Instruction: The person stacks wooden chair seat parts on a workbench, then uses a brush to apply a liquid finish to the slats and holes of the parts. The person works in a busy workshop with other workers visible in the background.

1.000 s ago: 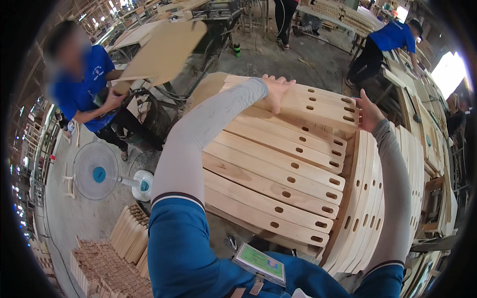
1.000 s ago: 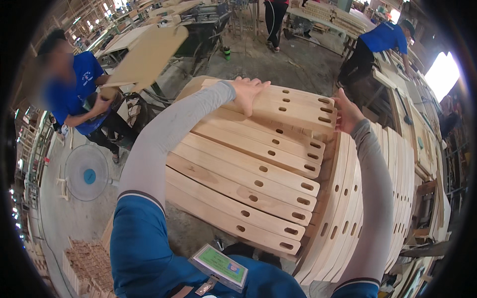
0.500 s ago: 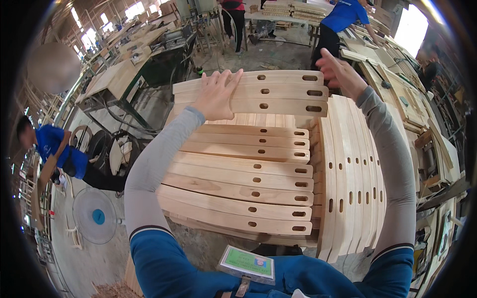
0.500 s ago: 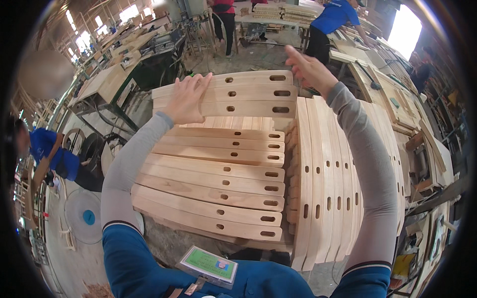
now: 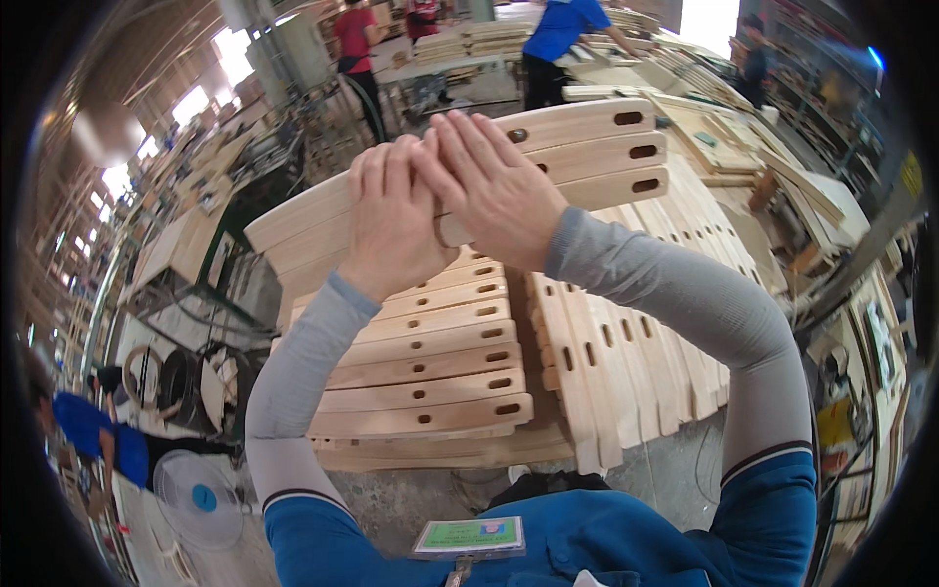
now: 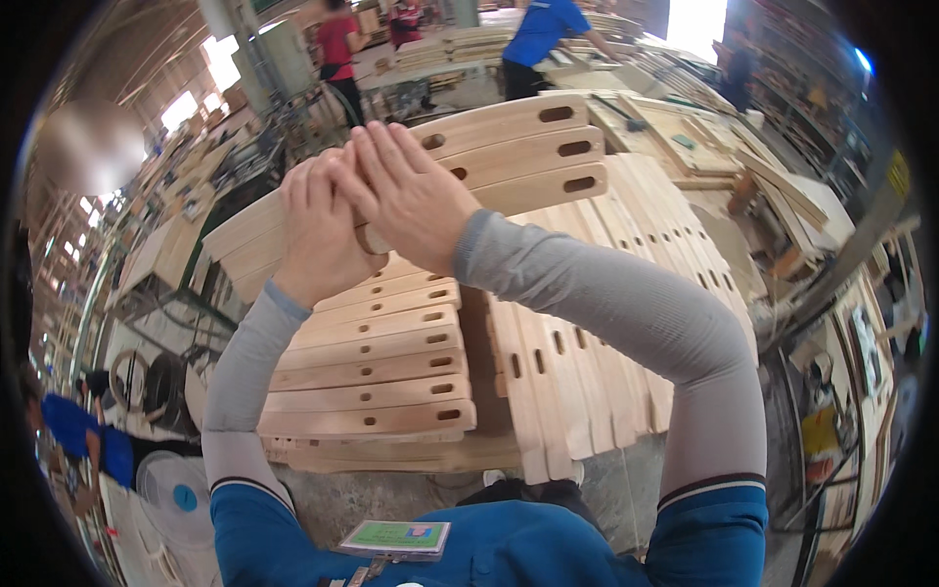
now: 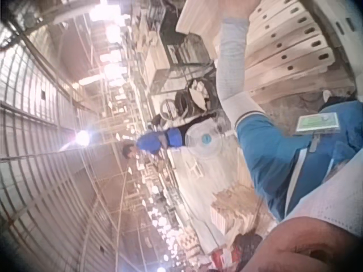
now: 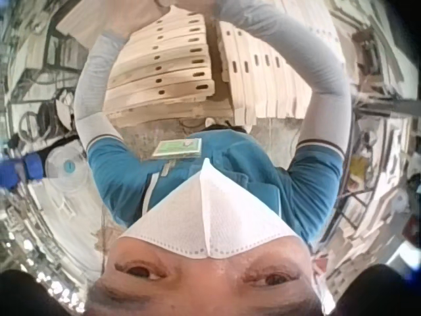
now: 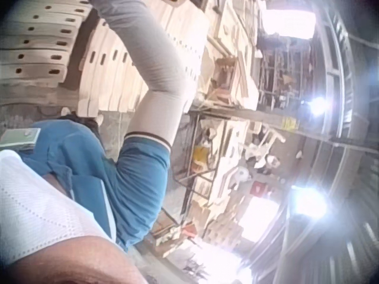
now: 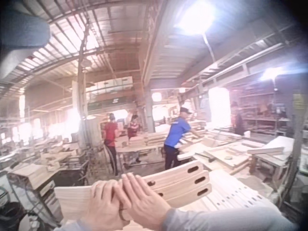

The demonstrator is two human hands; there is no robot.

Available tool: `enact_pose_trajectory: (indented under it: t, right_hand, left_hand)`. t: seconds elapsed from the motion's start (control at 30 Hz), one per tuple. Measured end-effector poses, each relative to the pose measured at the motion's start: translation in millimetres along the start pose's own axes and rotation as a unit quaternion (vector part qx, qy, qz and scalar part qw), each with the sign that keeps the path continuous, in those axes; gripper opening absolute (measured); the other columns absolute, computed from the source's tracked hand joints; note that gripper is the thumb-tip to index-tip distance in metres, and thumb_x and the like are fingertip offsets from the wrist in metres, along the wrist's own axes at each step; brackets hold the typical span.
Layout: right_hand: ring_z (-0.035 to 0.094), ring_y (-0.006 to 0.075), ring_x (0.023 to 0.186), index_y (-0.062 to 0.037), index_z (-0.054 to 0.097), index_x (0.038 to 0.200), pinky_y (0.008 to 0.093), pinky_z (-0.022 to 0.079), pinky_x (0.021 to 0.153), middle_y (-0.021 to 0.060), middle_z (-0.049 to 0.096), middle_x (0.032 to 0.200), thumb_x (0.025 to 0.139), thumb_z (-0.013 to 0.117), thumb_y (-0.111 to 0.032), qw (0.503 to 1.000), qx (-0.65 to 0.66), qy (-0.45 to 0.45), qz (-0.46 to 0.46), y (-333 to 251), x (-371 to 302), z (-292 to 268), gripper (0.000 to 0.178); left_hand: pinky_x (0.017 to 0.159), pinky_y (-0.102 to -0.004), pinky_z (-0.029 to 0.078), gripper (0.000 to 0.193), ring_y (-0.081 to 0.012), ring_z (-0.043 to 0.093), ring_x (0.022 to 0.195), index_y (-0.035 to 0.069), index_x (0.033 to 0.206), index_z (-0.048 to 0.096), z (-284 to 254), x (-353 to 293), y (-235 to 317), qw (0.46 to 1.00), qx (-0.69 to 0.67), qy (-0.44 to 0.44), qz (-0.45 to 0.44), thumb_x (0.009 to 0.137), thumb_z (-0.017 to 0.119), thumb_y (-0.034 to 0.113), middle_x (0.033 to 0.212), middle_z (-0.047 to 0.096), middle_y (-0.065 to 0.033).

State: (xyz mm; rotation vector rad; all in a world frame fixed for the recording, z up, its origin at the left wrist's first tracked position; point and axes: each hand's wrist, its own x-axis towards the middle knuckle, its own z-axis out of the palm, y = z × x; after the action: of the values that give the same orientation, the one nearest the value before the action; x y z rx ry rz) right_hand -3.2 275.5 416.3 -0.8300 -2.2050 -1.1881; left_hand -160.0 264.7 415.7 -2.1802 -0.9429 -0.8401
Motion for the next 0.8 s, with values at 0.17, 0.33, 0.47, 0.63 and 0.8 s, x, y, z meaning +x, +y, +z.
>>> enact_pose_trajectory:
  t: [0.17, 0.33, 0.47, 0.63, 0.8]
  right_hand:
    - [0.044, 0.0386, 0.106, -0.003, 0.025, 0.132, 0.0503, 0.029, 0.096, 0.0257, 0.045, 0.114, 0.071, 0.055, -0.031, 1.0, 0.007, -0.023, 0.008, 34.7, -47.6, -26.2, 0.073]
    - [0.045, 0.0387, 0.103, -0.0102, 0.023, 0.135, 0.0556, 0.031, 0.088, 0.0282, 0.044, 0.112, 0.073, 0.055, -0.028, 0.994, 0.018, 0.081, 0.069, 84.8, -115.5, -31.7, 0.073]
    - [0.042, 0.0414, 0.106, -0.0092, 0.022, 0.135, 0.0599, 0.028, 0.087, 0.0324, 0.04, 0.114, 0.071, 0.058, -0.03, 0.986, 0.001, 0.053, 0.159, 154.6, -183.2, -41.8, 0.077]
    - [0.04, 0.0425, 0.106, -0.0067, 0.018, 0.136, 0.0589, 0.027, 0.086, 0.0316, 0.038, 0.113, 0.062, 0.067, -0.037, 0.965, -0.014, -0.059, 0.254, 279.4, -295.0, -46.1, 0.093]
    - [0.038, 0.044, 0.109, -0.0036, 0.018, 0.135, 0.0562, 0.028, 0.088, 0.0319, 0.037, 0.116, 0.06, 0.069, -0.039, 0.938, -0.052, -0.155, 0.305, 379.2, -413.2, -42.8, 0.098]
  left_hand:
    - [0.096, -0.0478, 0.023, 0.081, -0.032, 0.033, 0.109, -0.002, 0.126, 0.032, 8.8, 31.3, 55.1, 1.0, 0.01, -0.006, 0.029, 0.058, 0.066, 0.025, 0.115, 0.038, -0.0155]
    - [0.101, -0.0493, 0.017, 0.08, -0.0274, 0.029, 0.118, 0.0, 0.127, 0.032, 20.7, 74.6, 122.2, 0.993, 0.077, -0.009, 0.087, 0.061, 0.069, 0.025, 0.124, 0.036, -0.0123]
    - [0.104, -0.0502, 0.014, 0.077, -0.0247, 0.029, 0.122, 0.001, 0.129, 0.031, 26.6, 118.4, 171.1, 0.989, 0.108, 0.013, 0.099, 0.064, 0.068, 0.022, 0.13, 0.034, -0.0114]
    - [0.105, -0.0475, 0.014, 0.071, -0.0241, 0.031, 0.123, 0.002, 0.131, 0.03, 19.3, 156.8, 213.5, 0.982, 0.158, 0.051, 0.087, 0.071, 0.063, 0.017, 0.13, 0.036, -0.0114]
    - [0.105, -0.0483, 0.014, 0.071, -0.0247, 0.032, 0.123, 0.004, 0.133, 0.027, 28.1, 147.6, 237.1, 0.983, 0.183, 0.027, 0.002, 0.072, 0.062, 0.015, 0.132, 0.034, -0.0108]
